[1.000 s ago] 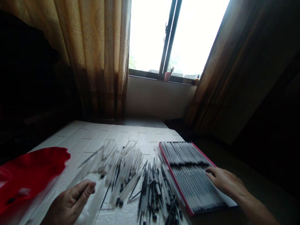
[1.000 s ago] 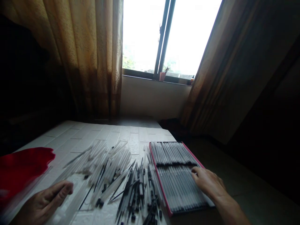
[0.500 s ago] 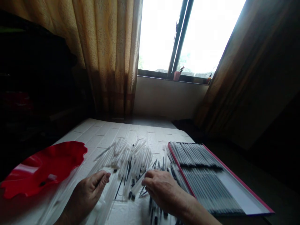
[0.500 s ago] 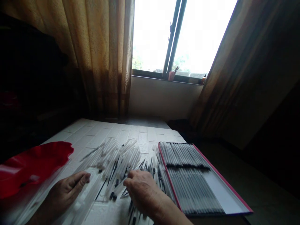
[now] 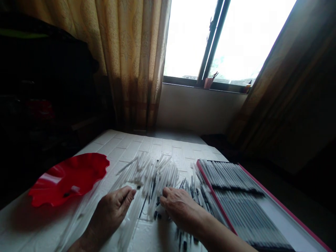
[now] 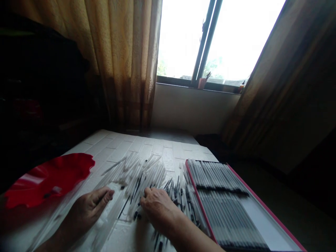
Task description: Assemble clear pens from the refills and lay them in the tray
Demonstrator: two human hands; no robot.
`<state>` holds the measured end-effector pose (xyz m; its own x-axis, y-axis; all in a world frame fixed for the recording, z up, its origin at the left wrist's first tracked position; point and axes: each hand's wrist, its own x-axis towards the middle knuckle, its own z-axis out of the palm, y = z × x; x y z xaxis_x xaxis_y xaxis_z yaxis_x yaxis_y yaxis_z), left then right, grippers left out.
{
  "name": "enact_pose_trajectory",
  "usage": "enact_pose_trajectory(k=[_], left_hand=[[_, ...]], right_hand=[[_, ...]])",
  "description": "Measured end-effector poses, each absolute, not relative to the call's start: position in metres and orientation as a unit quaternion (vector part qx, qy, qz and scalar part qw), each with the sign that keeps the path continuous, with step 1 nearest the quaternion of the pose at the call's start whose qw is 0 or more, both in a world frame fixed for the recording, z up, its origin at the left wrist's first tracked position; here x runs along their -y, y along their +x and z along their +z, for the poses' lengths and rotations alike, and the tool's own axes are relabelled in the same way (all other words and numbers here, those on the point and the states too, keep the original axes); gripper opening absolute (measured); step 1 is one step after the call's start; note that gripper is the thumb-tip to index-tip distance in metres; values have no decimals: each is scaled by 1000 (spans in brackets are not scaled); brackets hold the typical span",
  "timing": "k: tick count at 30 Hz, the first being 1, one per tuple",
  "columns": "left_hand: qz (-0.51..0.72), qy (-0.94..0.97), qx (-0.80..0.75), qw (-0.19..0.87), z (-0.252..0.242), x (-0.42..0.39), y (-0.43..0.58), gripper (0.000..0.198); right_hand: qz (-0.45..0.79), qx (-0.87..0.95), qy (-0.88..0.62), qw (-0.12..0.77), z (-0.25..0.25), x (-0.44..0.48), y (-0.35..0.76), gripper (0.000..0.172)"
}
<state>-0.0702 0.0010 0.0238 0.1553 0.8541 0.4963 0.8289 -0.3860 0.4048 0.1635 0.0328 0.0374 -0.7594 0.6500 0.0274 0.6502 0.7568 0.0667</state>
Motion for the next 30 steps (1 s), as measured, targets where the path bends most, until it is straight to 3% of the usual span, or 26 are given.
enact_pose_trajectory(k=[4,8,14,16,21,30], left_hand=[[337,767,-545,31,25,0,-69,33],[292,800,-524,34,22,6,-60,6],[152,789,-595,-12,9,20,-37,17],[119,781,-613,-15,8,23,-32,18],[97,768,-633,0,11,23,-30,20],[209,765,-609,29,10,11,-56,16]], right_hand=[[-60,946,-318,10,38,-33,164,12],[-54,949,-303,68,49,-27,173,12],[96,849,-368,366,43,-20,191,8],[176,797,-390,425,35,-20,194,13],[307,735,-400,453,18,-23,193,20],[335,724,-383,465,12,-21,193,19]])
